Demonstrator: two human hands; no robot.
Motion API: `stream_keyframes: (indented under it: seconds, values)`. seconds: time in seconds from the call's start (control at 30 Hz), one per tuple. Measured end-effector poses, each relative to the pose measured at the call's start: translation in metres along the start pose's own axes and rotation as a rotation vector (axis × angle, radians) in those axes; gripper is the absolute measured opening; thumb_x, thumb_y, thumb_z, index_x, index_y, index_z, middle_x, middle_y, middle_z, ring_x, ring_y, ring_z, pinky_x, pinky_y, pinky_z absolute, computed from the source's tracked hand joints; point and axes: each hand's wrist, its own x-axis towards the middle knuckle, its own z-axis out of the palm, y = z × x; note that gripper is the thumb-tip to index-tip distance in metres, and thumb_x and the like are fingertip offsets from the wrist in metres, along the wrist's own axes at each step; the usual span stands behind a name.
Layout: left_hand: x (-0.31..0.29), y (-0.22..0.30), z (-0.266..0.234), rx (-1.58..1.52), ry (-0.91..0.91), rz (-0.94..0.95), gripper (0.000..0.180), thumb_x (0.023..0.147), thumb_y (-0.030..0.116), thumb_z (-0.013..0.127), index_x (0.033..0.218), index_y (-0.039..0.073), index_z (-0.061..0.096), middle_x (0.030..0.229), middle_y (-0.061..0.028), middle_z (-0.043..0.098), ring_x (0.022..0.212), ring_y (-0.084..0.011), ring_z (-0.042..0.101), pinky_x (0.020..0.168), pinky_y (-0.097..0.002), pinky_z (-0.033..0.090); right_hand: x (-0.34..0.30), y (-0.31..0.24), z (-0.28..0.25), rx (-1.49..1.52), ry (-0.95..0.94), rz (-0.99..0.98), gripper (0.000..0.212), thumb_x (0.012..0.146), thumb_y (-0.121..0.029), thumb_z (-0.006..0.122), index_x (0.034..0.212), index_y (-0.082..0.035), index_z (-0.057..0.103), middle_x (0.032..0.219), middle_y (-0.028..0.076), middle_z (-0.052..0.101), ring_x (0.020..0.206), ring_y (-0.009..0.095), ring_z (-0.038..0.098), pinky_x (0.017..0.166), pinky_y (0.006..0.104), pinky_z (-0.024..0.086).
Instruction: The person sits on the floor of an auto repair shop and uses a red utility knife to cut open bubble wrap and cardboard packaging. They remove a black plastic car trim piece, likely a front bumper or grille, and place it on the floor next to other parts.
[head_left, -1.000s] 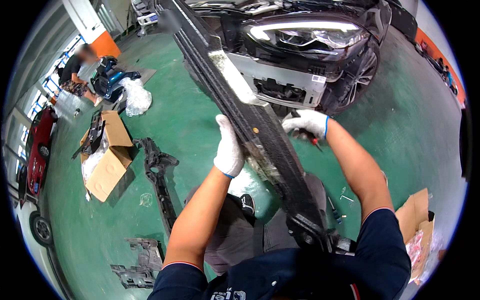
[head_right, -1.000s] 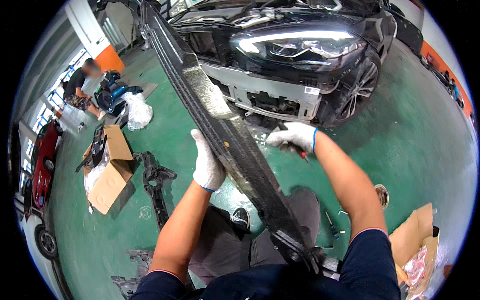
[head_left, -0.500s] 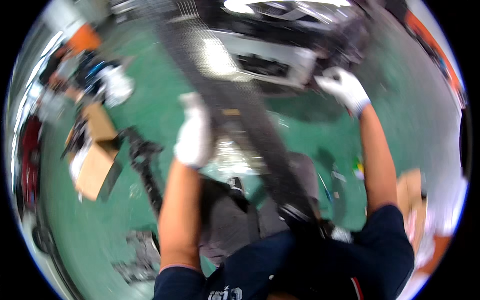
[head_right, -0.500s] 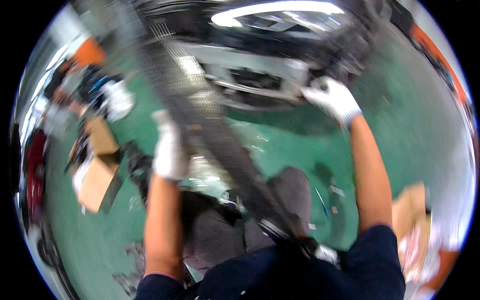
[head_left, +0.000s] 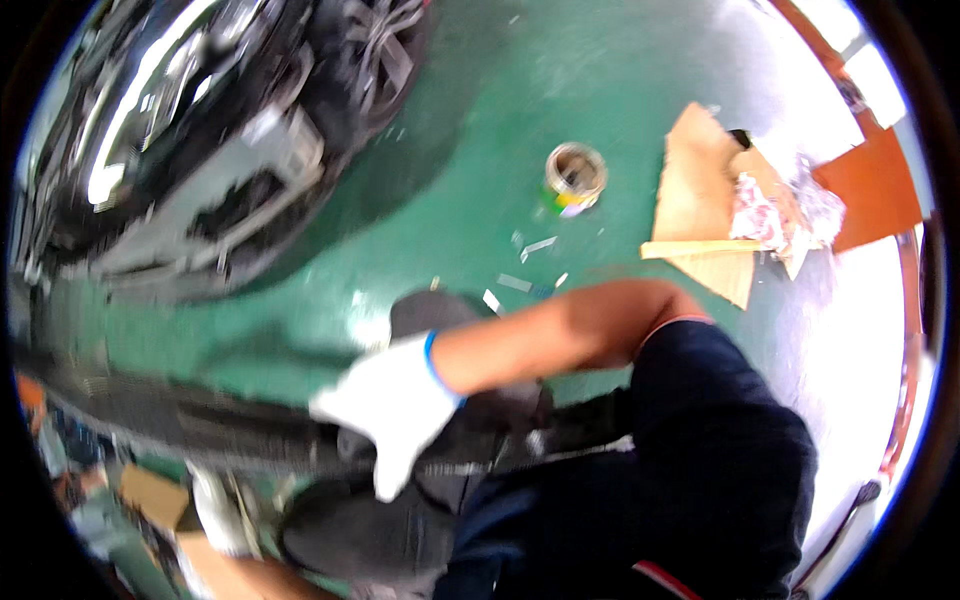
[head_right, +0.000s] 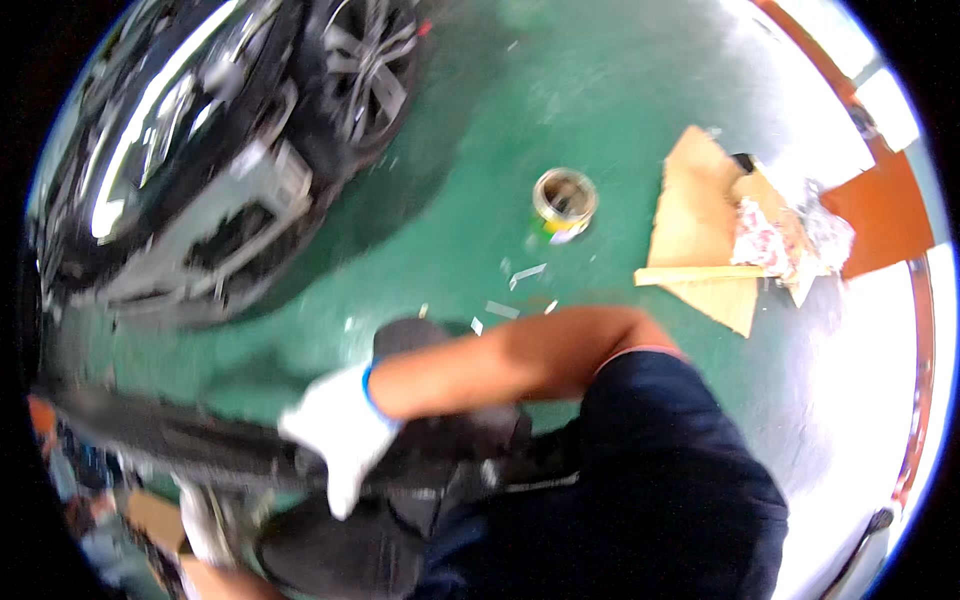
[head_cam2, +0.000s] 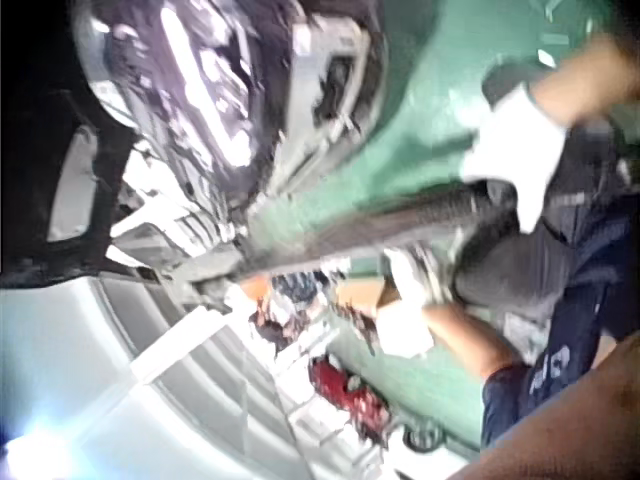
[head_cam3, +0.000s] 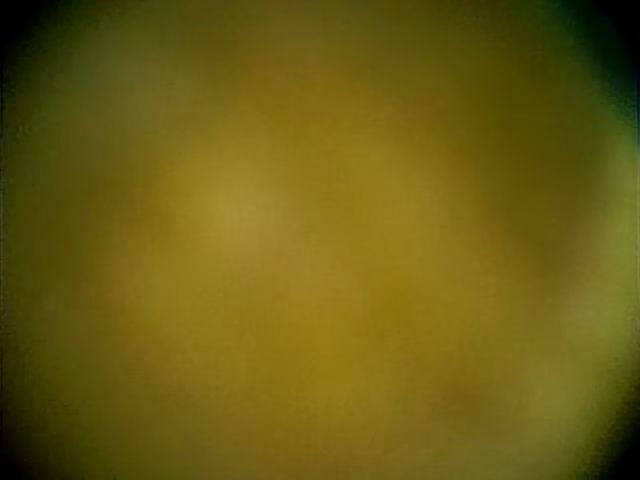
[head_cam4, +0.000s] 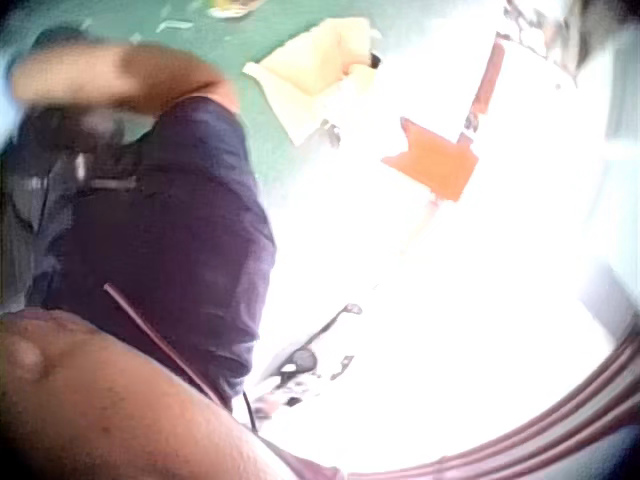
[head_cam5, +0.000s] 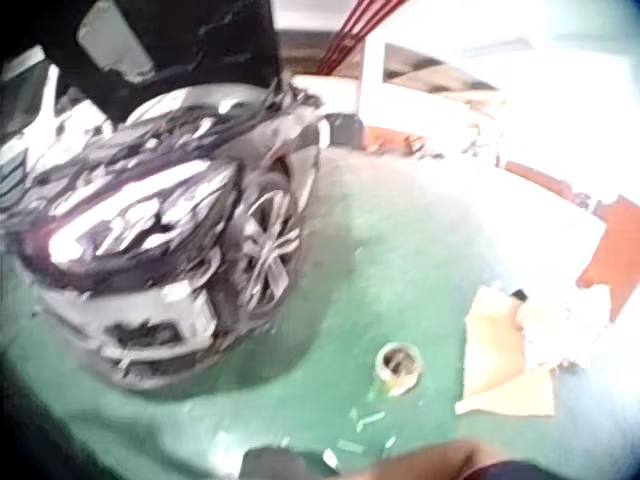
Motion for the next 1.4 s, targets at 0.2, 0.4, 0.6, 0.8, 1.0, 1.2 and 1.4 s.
stream_keyframes:
  seconds: [0.2,0.4,0.6,0.8,1.0,1.2,1.4]
  values:
    - [-0.037,0.004,-0.039,0.786,-0.371,-0.016,0.044,0.112,0.033,0.057,0.136,-0.003,0.064,0.117,-0.01,0.071,0.1,-0.0204,0.062,0.09,-0.0356,0.054,0.03,-0.014,0.019,-0.139,0.073,-0.131,0.054,0.062,-0.028,0.08,0.101,0.007,0.068,0.089,0.03,0.072,0.091,0.049,0.071,0.08,0.0546,0.058]
    - [-0.015,-0.01,-0.015,0.048,-0.39,-0.146,0.066,0.112,0.058,0.04,0.162,0.016,0.042,0.112,-0.0116,0.069,0.073,-0.0213,0.059,0.07,-0.0382,0.054,0.052,0.02,0.002,-0.408,0.292,-0.064,0.046,0.064,-0.027,0.079,0.098,0.002,0.068,0.099,0.023,0.072,0.102,0.042,0.069,0.083,0.0498,0.06]
    - [-0.063,-0.014,0.001,-0.005,0.045,-0.205,0.063,0.109,0.058,0.046,0.14,0.005,0.059,0.088,-0.0104,0.072,0.072,-0.0293,0.068,0.065,-0.0428,0.056,0.071,0.102,-0.002,-0.709,0.359,-0.085,0.038,0.066,-0.028,0.079,0.095,-0.005,0.068,0.099,0.014,0.069,0.101,0.035,0.064,0.076,0.0475,0.059]
    - [-0.064,-0.03,-0.013,0.167,0.043,-0.173,0.048,0.108,0.041,0.06,0.137,0.004,0.065,0.094,-0.0077,0.072,0.083,-0.0204,0.067,0.072,-0.0379,0.056,0.161,0.088,-0.002,-0.687,0.161,0.024,0.028,0.074,-0.024,0.08,0.097,-0.007,0.079,0.103,0.021,0.075,0.098,0.041,0.074,0.08,0.0499,0.063]
    - [-0.084,-0.012,0.014,0.913,-0.136,0.337,0.048,0.106,0.041,0.058,0.133,0.003,0.068,0.116,-0.0237,0.075,0.106,-0.0384,0.074,0.095,-0.0447,0.056,0.247,0.057,0.002,-0.889,0.125,-0.036,0.028,0.081,-0.023,0.078,0.102,-0.004,0.076,0.106,0.025,0.074,0.105,0.043,0.07,0.088,0.0542,0.061]
    - [-0.108,-0.014,0.019,1.019,-0.166,0.209,0.056,0.106,0.054,0.051,0.129,0.007,0.069,0.115,-0.0231,0.075,0.109,-0.0419,0.072,0.096,-0.0503,0.055,0.335,0.059,0.048,-1.044,0.333,-0.175,0.042,0.078,-0.026,0.083,0.11,-0.006,0.063,0.114,0.019,0.066,0.116,0.038,0.063,0.094,0.0482,0.059]
    - [-0.1,-0.01,0.025,0.901,-0.061,0.229,0.056,0.104,0.056,0.049,0.124,0.008,0.07,0.113,-0.0255,0.074,0.107,-0.0456,0.07,0.094,-0.0544,0.054,0.421,-0.016,0.06,-0.907,0.598,-0.411,0.034,0.09,-0.027,0.076,0.117,-0.009,0.064,0.112,0.017,0.067,0.111,0.038,0.064,0.09,0.0498,0.057]
